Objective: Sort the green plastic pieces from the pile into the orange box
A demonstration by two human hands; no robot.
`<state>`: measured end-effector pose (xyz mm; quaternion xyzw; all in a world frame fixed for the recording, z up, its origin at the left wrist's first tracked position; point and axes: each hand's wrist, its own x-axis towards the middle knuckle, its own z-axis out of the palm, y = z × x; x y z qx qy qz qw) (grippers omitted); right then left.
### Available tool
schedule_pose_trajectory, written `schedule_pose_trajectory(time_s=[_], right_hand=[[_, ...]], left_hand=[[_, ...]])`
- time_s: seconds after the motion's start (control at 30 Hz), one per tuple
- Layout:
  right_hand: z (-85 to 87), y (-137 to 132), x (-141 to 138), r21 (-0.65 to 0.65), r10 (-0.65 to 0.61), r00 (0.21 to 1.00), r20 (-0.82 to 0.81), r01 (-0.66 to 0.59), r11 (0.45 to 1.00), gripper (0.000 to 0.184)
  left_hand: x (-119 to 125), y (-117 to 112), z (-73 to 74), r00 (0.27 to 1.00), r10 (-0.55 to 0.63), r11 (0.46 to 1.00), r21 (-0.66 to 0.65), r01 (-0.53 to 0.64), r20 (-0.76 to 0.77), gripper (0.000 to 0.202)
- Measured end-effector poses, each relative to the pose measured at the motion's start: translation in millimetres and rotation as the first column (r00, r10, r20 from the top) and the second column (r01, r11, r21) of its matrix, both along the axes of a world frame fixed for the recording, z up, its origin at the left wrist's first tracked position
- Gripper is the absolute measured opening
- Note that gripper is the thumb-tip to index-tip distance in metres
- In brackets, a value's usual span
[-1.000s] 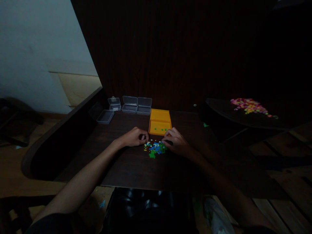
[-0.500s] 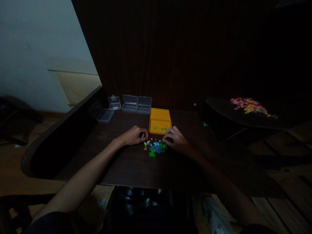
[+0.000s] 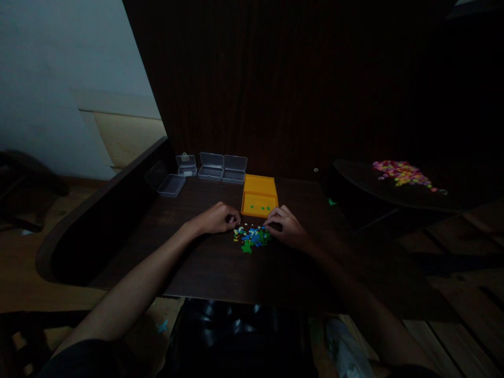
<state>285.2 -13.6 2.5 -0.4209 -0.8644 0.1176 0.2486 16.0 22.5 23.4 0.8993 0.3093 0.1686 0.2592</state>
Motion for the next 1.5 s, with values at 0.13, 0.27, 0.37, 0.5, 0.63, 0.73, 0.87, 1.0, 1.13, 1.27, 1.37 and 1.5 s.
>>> schedule_pose_trajectory(time_s=[0.13, 0.27, 0.37, 0.5, 0.63, 0.73, 0.87, 1.0, 1.13, 1.27, 1.37, 1.5], right_hand=[[1.5, -2, 0, -0.001, 0.006, 1.0, -0.007, -0.006, 1.0, 0.008], [4.2, 1, 2, 0.061, -0.032, 0.999, -0.039, 0.035, 0.998, 0.012], [6.3, 10, 4, 0.123, -0.099, 0.992, -0.077, 0.109, 0.987, 0.015], [5.3, 30, 6, 0.155, -0.155, 0.986, -0.06, 0.163, 0.974, 0.016], [0.8, 48, 0, 0.126, -0.187, 0.982, 0.03, 0.182, 0.975, 0.013], [-0.8, 57, -4, 0.088, -0.204, 0.976, 0.08, 0.197, 0.976, 0.011], [-0.2, 60, -8, 0.064, -0.195, 0.977, 0.088, 0.19, 0.98, 0.01], [1.4, 59, -10, 0.032, -0.18, 0.978, 0.101, 0.178, 0.984, 0.008], [8.7, 54, -8, 0.036, -0.178, 0.982, 0.067, 0.176, 0.984, 0.009], [21.9, 40, 1, -0.046, -0.039, 0.999, -0.025, 0.037, 0.998, 0.012], [27.5, 23, 9, -0.196, 0.135, 0.99, -0.032, -0.139, 0.971, 0.017], [21.7, 6, 16, -0.315, 0.194, 0.981, -0.013, -0.188, 0.93, 0.024]], left_hand=[[0, 0, -0.1, 1.0, 0.007, 1.0, -0.004, -0.007, 0.003, 0.016], [0, 0, 0.4, 1.0, 0.028, 1.0, -0.008, -0.028, -0.008, 0.014], [1, -1, 1.2, 0.999, 0.048, 0.999, -0.021, -0.048, -0.006, 0.012], [2, -2, 1.5, 0.997, 0.082, 0.995, -0.055, -0.082, -0.007, 0.012], [2, -1, 0.6, 0.995, 0.098, 0.991, -0.088, -0.097, 0.005, 0.011], [1, 0, -0.1, 0.994, 0.103, 0.989, -0.108, -0.1, 0.026, 0.011], [0, 1, -0.1, 0.993, 0.109, 0.986, -0.13, -0.104, 0.038, 0.011], [0, 2, 0.0, 0.993, 0.109, 0.983, -0.155, -0.103, 0.034, 0.011], [0, 2, -0.2, 0.993, 0.116, 0.979, -0.172, -0.109, 0.031, 0.012], [-1, 3, 0.2, 0.991, 0.133, 0.973, -0.196, -0.126, 0.021, 0.013], [-1, 3, 0.1, 0.99, 0.141, 0.967, -0.216, -0.136, 0.006, 0.013], [-1, 4, -1.3, 0.99, 0.139, 0.96, -0.247, -0.132, 0.009, 0.014]])
